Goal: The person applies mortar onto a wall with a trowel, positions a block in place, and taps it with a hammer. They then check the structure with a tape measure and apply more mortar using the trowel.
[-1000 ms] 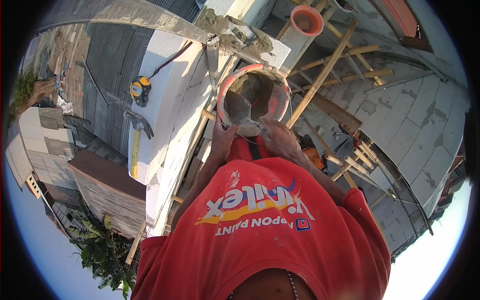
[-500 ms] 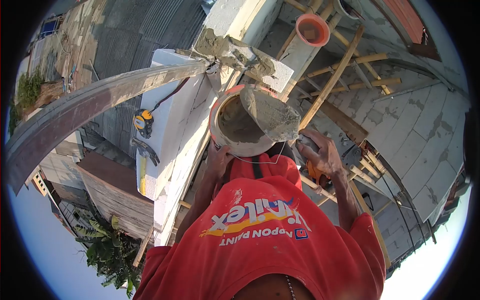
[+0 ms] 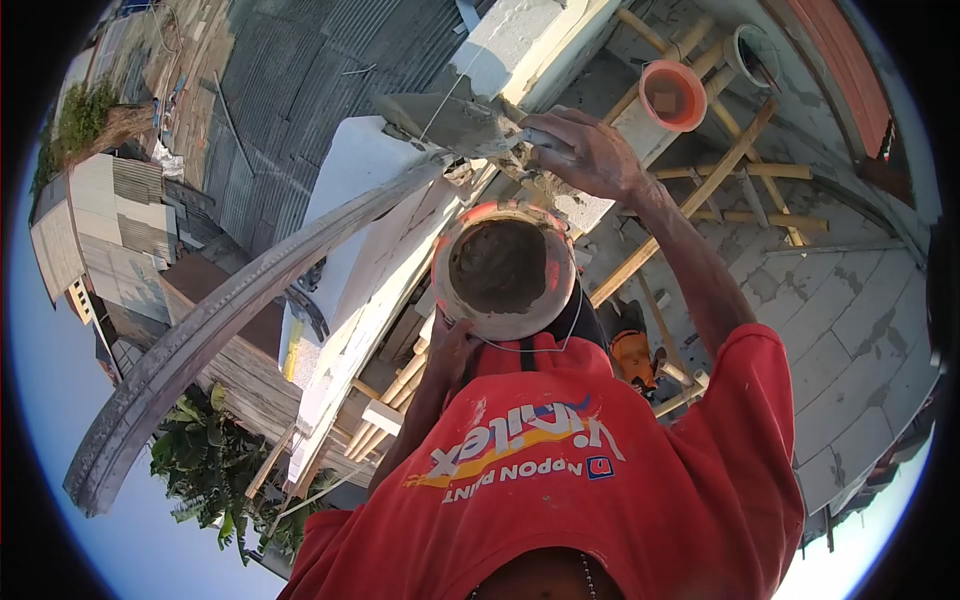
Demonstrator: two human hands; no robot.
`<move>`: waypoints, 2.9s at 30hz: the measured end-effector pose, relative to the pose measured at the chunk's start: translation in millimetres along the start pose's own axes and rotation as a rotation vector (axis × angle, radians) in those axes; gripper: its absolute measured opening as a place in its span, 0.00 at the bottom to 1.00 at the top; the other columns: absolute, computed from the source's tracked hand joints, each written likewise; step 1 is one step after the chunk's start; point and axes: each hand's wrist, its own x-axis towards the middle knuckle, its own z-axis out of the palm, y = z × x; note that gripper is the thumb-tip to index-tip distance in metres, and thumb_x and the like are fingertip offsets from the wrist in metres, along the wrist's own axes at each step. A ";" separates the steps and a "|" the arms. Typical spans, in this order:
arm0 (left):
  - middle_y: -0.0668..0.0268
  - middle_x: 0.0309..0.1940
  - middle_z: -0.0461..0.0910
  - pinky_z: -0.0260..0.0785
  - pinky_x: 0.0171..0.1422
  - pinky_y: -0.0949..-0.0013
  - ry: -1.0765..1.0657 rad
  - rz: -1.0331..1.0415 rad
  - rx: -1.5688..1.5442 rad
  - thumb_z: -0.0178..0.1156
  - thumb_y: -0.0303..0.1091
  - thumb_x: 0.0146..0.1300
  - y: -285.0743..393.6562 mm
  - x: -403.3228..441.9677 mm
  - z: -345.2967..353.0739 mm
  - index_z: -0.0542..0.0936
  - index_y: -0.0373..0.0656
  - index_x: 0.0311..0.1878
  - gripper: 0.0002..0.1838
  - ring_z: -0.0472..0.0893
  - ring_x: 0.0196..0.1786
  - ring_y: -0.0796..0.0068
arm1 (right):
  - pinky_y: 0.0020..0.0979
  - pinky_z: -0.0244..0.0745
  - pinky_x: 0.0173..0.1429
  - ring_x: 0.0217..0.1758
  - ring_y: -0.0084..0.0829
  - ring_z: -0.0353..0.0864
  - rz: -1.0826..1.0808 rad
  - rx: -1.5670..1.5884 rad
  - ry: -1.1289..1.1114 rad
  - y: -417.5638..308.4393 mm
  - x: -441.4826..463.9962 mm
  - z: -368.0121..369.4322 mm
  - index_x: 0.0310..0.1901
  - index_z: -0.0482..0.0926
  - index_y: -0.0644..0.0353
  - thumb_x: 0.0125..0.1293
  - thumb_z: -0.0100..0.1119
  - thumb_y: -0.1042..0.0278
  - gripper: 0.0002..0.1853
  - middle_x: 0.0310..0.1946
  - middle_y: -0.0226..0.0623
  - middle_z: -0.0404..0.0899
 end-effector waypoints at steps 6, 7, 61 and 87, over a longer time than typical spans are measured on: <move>0.51 0.68 0.69 0.76 0.68 0.45 0.089 -0.029 -0.096 0.55 0.24 0.64 -9.1 -4.0 11.0 0.52 0.42 0.77 0.39 0.75 0.69 0.52 | 0.42 0.83 0.60 0.58 0.45 0.83 -0.163 0.241 0.002 38.1 15.9 34.9 0.67 0.78 0.49 0.69 0.68 0.62 0.25 0.58 0.43 0.80; 0.51 0.68 0.69 0.76 0.68 0.45 0.096 -0.029 -0.101 0.55 0.24 0.64 -9.3 -0.6 13.3 0.52 0.42 0.77 0.39 0.75 0.69 0.52 | 0.42 0.82 0.60 0.58 0.45 0.83 -0.187 0.232 -0.002 40.6 18.5 40.3 0.67 0.78 0.52 0.69 0.68 0.63 0.25 0.60 0.44 0.80; 0.57 0.68 0.70 0.78 0.63 0.41 -0.366 -0.240 0.683 0.58 0.25 0.65 -77.3 118.5 40.3 0.53 0.57 0.79 0.41 0.78 0.65 0.52 | 0.49 0.76 0.56 0.53 0.52 0.82 1.421 0.186 0.688 -156.4 -415.2 202.1 0.63 0.77 0.62 0.78 0.50 0.44 0.27 0.48 0.53 0.81; 0.46 0.60 0.73 0.74 0.70 0.34 -0.017 -0.114 0.507 0.56 0.21 0.65 -247.3 418.5 227.8 0.69 0.33 0.54 0.15 0.77 0.66 0.47 | 0.45 0.77 0.58 0.57 0.51 0.80 1.816 0.894 1.039 -155.0 -440.9 378.0 0.66 0.75 0.65 0.80 0.49 0.45 0.29 0.57 0.58 0.77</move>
